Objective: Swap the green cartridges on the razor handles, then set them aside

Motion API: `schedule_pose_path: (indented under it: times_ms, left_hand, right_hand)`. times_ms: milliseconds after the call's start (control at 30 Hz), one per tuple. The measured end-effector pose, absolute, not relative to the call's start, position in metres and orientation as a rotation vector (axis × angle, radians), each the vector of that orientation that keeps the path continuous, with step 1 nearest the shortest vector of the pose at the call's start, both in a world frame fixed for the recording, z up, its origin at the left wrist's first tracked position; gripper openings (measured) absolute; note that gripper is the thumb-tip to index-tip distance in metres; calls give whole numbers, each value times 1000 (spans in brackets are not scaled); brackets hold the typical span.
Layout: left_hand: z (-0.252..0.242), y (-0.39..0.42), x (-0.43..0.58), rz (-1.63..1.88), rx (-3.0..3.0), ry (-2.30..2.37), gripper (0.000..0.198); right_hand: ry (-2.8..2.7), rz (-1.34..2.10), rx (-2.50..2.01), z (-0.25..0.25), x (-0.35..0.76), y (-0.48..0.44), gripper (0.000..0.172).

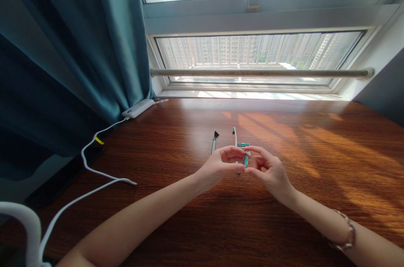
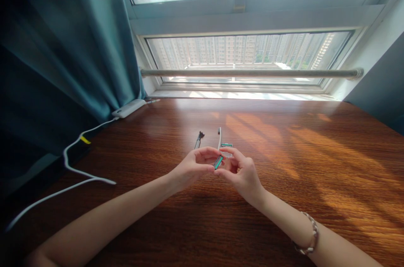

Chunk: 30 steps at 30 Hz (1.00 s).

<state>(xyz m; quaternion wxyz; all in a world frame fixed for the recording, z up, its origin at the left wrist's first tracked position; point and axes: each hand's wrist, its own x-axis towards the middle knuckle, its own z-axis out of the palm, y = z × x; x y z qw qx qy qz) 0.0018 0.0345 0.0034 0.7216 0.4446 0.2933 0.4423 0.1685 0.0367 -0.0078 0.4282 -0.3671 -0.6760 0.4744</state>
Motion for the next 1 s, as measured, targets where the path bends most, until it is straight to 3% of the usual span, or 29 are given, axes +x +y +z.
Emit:
schedule_pose_path:
  times_ms: [133, 233, 400, 633, 800, 1000]
  left_hand:
    - [5, 36, 1, 1045, 936, 677, 25]
    - [6, 41, -2, 1114, 834, 681, 19]
    - [6, 48, -8, 1197, 702, 690, 15]
    - [3, 51, -10, 1204, 667, 723, 16]
    - [1, 50, -9, 1213, 768, 820, 22]
    - [3, 43, -4, 1118, 1128, 913, 33]
  right_hand:
    - [-1649, 1229, -919, -8, 169, 39, 41]
    - [-1629, 1202, -967, -11, 169, 42, 31]
    - [-1958, 833, -1078, -20, 169, 46, 16]
    - [-2428, 415, -925, -28, 168, 48, 21]
    - [-2274, 526, -964, -30, 167, 48, 18]
    - [-1752, 1078, -952, -23, 164, 45, 31]
